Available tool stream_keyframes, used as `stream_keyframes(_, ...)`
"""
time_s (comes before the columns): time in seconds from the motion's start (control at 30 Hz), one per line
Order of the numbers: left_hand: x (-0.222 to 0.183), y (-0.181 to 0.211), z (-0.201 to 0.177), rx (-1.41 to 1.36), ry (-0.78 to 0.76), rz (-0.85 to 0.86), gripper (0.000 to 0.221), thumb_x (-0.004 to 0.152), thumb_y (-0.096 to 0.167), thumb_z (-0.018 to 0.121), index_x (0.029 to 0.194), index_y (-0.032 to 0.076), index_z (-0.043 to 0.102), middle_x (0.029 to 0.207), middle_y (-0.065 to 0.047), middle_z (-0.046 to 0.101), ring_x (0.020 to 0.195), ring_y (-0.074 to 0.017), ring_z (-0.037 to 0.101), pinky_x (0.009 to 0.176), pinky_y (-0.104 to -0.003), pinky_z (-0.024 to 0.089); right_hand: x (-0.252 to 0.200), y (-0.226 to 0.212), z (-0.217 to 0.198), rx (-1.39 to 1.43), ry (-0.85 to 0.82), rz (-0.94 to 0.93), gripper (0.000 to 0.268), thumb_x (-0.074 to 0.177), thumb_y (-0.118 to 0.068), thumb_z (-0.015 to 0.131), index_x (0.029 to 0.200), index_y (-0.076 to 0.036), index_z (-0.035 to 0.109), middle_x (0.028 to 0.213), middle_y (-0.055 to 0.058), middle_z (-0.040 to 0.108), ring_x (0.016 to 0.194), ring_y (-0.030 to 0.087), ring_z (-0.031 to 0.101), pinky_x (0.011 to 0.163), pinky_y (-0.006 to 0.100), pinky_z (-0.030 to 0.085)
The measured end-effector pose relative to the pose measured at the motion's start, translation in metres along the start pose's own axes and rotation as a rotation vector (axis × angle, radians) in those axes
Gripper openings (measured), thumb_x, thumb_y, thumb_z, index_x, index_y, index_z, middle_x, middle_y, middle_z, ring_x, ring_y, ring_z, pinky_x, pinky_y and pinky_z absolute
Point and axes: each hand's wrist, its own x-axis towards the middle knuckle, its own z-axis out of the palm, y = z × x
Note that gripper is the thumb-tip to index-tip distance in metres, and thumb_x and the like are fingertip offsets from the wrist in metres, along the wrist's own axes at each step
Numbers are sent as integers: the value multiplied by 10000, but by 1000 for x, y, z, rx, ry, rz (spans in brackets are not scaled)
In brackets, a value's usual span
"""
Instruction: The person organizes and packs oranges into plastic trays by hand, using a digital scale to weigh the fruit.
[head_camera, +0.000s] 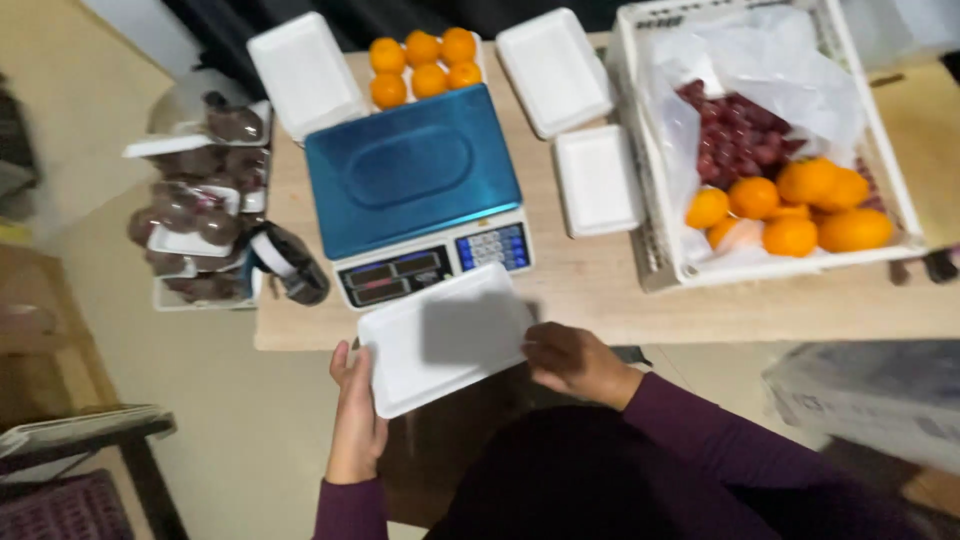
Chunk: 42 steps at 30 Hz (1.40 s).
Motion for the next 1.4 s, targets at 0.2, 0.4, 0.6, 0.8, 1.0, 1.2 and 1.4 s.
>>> stream_keyframes(0.2,-24,-4,29,554,46,-66,793,926,292,546,1553,200,69,1609,-72,337,1420,-208,408,1158,-384,344,-18,-15,-33,18,-69,158,300,1024,-279,597,1119,-25,723,1193,206,658,986,347,726,831,438,621)
stream_keyframes(0.4,-21,-44,35,428,-4,55,702,956,96,568,1510,232,159,1394,-132,510,851,-199,605,710,-324,522,-31,48,-125,-63,306,457,169,1039,-156,585,1032,-16,679,1042,150,688,988,296,678,852,373,544)
stream_keyframes(0.6,56,-214,10,569,132,-127,716,1018,283,608,1545,171,137,1300,-111,415,1014,-221,577,961,-643,524,-69,71,-105,-83,-143,561,164,904,-102,610,981,18,692,1029,244,697,945,489,682,727,592,577)
stream_keyframes(0.8,70,-289,7,566,85,-8,1059,771,86,838,1508,71,78,1408,-295,192,1271,-417,399,1068,-629,379,-75,64,-143,-156,-133,574,246,874,-261,676,980,-53,754,915,226,764,798,474,703,683,573,569)
stream_keyframes(1.0,39,-269,44,638,212,20,964,732,5,783,1476,30,170,1438,-296,258,1325,-447,402,1077,-531,412,-142,158,-272,-797,119,928,443,911,-299,806,1299,-127,679,1091,153,703,1075,414,647,936,504,503)
stream_keyframes(1.2,37,-270,27,577,316,68,1010,796,57,818,1501,87,95,1319,-179,247,1119,-301,458,914,-400,488,-154,170,-293,-739,-360,1338,691,786,-511,792,1341,-120,664,1227,284,683,1121,501,604,915,558,369)
stream_keyframes(1.4,44,-280,9,545,370,117,980,790,-33,767,1489,148,104,1163,-110,286,816,-215,580,698,-278,532,-118,128,-327,-136,290,950,795,670,125,873,1373,84,504,1342,275,514,1311,493,515,1037,544,470)
